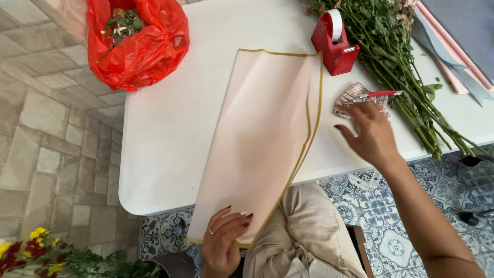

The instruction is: The person wraps flowers by folding sheets of decorative paper around the stems and securing the bundle with tape.

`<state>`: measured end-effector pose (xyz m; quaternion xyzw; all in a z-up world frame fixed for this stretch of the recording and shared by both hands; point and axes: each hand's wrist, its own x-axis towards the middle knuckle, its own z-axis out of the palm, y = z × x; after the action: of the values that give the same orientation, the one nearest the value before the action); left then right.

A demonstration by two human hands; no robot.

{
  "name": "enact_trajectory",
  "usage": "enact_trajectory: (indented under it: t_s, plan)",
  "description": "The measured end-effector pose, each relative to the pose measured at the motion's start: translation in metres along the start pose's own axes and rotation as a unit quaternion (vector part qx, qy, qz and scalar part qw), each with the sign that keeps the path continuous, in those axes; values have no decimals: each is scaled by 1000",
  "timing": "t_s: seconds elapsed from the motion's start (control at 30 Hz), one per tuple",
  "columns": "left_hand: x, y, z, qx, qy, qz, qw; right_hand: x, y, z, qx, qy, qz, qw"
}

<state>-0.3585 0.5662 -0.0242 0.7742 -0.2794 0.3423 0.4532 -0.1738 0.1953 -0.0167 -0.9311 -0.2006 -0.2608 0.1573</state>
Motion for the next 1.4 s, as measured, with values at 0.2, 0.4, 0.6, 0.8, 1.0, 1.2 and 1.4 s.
enact_trajectory:
  t_s: [0.2,0.4,0.6,0.8,1.0,1.2,1.4]
  plan:
    - [-4,-16,-16,18,32,-44,998,-1,-44,27,18,-88,-23,996]
    - [-16,-51,-55,52,37,-62,996,-13,-20,76,-14,29,-94,995]
    - [-44,-67,-91,69,278,-300,910,-22,-22,63,70,74,-106,989]
    - [15,-57,-120,-54,434,-338,833,-16,-18,45,175,107,-113,972]
    - [-4,-81,-154,-47,513,-394,761,-10,26,46,118,113,-99,982]
    - [-32,-87,-143,-19,443,-449,776,-14,63,53,75,42,-83,993]
    - [-45,-80,-134,32,400,-535,743,-21,67,56,118,-4,-45,992]
